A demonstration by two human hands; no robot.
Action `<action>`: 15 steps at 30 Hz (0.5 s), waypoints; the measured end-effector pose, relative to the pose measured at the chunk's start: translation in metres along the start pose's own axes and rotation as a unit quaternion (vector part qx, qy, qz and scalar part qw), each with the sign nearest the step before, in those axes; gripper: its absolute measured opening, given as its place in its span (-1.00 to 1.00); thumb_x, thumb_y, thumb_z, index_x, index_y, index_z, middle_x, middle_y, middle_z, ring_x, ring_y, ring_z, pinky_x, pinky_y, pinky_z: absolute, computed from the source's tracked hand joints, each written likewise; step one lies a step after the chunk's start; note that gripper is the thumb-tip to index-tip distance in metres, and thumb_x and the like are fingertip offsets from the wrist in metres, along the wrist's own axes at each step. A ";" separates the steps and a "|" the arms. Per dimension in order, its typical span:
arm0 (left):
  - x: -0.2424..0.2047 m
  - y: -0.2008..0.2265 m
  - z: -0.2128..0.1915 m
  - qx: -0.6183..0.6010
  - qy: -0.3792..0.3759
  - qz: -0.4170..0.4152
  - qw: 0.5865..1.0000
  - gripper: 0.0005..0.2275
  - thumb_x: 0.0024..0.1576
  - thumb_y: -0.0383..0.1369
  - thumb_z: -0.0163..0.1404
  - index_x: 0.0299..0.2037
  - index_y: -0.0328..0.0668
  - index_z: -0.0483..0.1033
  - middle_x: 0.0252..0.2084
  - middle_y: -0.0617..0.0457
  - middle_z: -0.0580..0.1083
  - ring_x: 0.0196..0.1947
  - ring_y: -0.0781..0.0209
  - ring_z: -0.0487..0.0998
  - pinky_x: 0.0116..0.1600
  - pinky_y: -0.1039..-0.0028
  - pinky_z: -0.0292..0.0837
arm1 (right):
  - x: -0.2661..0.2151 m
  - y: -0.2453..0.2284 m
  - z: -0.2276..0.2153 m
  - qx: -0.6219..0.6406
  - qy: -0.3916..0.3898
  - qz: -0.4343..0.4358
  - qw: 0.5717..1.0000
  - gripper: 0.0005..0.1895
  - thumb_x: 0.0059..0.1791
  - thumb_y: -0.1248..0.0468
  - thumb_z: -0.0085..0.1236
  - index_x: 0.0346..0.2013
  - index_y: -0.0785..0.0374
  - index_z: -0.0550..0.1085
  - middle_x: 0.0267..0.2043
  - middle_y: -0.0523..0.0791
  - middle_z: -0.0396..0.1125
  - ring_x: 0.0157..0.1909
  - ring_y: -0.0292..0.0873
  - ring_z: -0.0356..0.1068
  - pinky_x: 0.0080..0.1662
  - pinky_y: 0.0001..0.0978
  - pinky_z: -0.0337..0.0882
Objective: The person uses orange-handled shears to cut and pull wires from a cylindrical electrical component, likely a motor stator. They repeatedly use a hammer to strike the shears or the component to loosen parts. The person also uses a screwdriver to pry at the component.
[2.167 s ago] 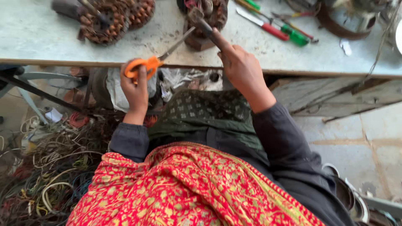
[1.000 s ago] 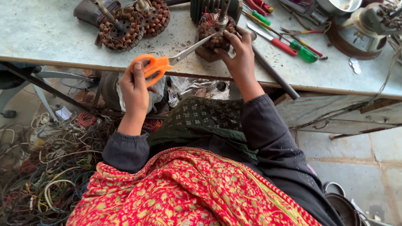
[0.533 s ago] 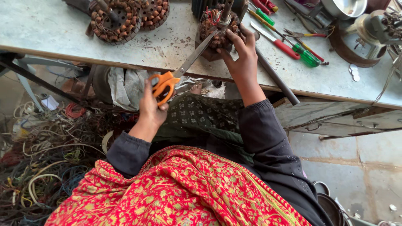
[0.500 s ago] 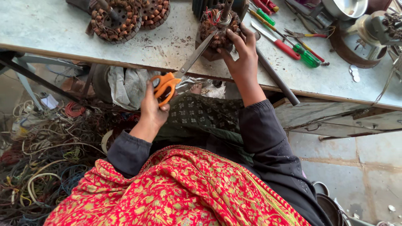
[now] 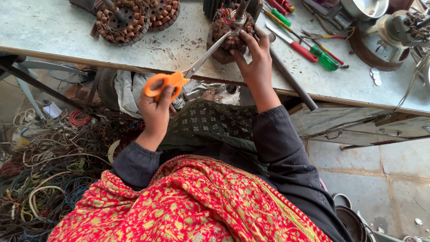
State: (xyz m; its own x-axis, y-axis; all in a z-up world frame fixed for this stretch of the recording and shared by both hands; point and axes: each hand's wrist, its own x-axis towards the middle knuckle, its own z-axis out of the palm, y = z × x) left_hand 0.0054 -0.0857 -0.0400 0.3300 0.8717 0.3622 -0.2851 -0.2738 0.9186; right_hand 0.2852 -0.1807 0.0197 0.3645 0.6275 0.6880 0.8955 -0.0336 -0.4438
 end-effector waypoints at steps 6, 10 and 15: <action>0.014 0.030 -0.013 0.294 -0.097 0.382 0.871 -0.74 0.22 -0.38 0.25 0.09 -0.18 0.57 0.00 -0.03 0.61 -0.12 0.11 0.69 -0.12 0.38 0.63 | 0.001 -0.001 -0.001 0.024 -0.010 0.015 1.000 -0.49 0.02 0.26 0.43 0.24 0.14 0.46 0.40 0.05 0.15 0.33 0.11 0.38 0.25 -0.13 0.49; 0.032 0.026 -0.020 0.275 -0.126 0.422 0.855 -0.70 0.22 -0.34 0.26 0.13 -0.13 0.55 0.02 -0.03 0.60 -0.06 0.09 0.70 -0.04 0.40 0.68 | 0.005 0.001 -0.003 0.017 -0.021 0.017 0.999 -0.50 0.01 0.25 0.44 0.21 0.14 0.47 0.38 0.06 0.15 0.32 0.12 0.38 0.22 -0.13 0.49; 0.046 0.014 -0.037 0.163 -0.182 0.300 0.922 -0.76 0.31 -0.35 0.17 0.15 -0.14 0.56 0.08 -0.11 0.61 -0.06 0.16 0.71 -0.02 0.45 0.65 | 0.006 0.003 -0.006 0.019 -0.032 0.006 0.999 -0.50 -0.01 0.24 0.46 0.19 0.14 0.47 0.38 0.07 0.14 0.34 0.13 0.34 0.23 -0.12 0.48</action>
State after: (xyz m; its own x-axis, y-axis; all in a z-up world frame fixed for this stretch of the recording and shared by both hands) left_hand -0.0167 -0.0349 -0.0161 0.4972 0.3456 0.7958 -0.2487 -0.8220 0.5124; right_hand 0.2919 -0.1816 0.0253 0.3577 0.6755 0.6448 0.8804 -0.0135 -0.4741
